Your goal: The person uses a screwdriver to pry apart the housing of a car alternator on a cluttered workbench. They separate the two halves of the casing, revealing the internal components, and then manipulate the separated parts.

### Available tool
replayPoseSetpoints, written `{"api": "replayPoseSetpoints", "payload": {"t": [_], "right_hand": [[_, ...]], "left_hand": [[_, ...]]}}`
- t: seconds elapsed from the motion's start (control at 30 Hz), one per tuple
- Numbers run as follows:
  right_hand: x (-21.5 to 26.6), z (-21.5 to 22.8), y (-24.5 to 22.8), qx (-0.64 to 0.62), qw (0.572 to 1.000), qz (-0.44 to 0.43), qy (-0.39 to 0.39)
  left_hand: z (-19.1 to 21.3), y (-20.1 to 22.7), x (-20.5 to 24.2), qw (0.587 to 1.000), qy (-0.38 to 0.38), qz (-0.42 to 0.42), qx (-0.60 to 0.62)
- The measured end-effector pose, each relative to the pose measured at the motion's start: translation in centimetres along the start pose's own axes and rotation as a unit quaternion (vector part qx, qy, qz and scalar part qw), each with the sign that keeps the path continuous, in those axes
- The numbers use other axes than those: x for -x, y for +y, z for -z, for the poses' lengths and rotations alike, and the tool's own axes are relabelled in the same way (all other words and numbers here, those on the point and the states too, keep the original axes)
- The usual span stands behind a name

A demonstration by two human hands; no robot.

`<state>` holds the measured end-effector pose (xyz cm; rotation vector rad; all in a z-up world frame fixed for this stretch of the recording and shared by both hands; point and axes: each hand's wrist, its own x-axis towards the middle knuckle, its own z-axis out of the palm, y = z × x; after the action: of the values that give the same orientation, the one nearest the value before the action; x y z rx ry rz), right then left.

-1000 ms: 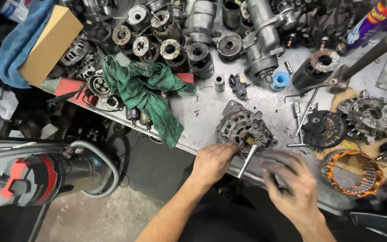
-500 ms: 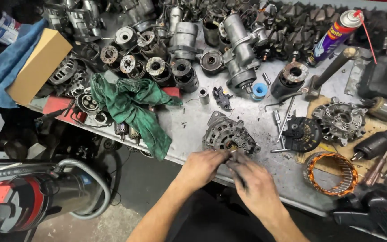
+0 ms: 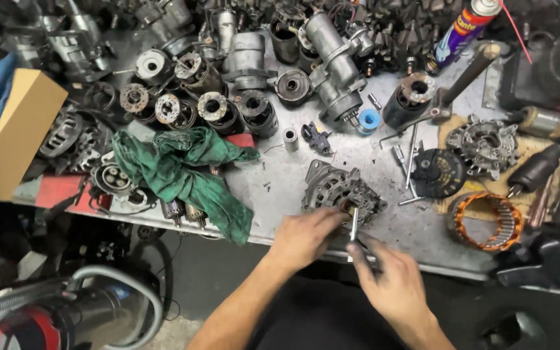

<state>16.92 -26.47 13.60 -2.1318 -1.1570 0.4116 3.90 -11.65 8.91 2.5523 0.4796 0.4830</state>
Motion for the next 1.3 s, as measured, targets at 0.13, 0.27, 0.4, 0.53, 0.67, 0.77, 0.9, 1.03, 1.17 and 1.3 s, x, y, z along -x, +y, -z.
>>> {"api": "replayPoseSetpoints", "payload": {"t": [0.13, 0.27, 0.4, 0.53, 0.67, 0.77, 0.9, 1.03, 1.17, 1.3], "right_hand": [[-0.1, -0.7, 0.2, 0.077, 0.982, 0.173, 0.02], [1.6, -2.0, 0.2, 0.012, 0.986, 0.05, 0.157], [3.6, -6.9, 1.8, -0.14, 0.98, -0.072, 0.119], [2.9, -11.4, 1.5, -0.169, 0.978, 0.021, 0.12], [0.2, -12.6, -0.3, -0.147, 0.958, 0.076, 0.234], [-0.4, -14.4, 0.3, -0.173, 0.948, 0.08, 0.256], [-1.2, -16.2, 1.2, -0.197, 0.937, 0.081, 0.278], [-2.0, -15.3, 2.0, -0.113, 0.949, 0.075, 0.284], [-2.1, -14.8, 2.1, -0.129, 0.94, 0.088, 0.304], [-2.3, -14.4, 1.5, -0.108, 0.944, 0.1, 0.295]], "left_hand": [[0.6, -1.5, 0.6, 0.994, -0.079, -0.05, 0.063], [-0.2, -3.2, -0.3, 0.992, -0.004, -0.077, 0.097], [-4.6, -4.9, -1.4, 0.998, -0.018, -0.052, -0.007], [-0.9, -3.4, -1.7, 0.991, -0.092, -0.099, -0.019], [-1.2, -5.9, -0.5, 0.966, -0.153, -0.21, 0.022], [-1.1, -6.7, -0.1, 0.969, -0.161, -0.185, 0.0], [-2.4, -6.9, -2.8, 0.975, -0.17, -0.128, -0.059], [0.2, -5.9, -4.4, 0.955, -0.25, -0.157, 0.023], [-1.3, -8.0, -3.6, 0.96, -0.241, -0.142, 0.004], [-0.6, -7.1, -5.4, 0.976, -0.184, -0.117, 0.006]]}}
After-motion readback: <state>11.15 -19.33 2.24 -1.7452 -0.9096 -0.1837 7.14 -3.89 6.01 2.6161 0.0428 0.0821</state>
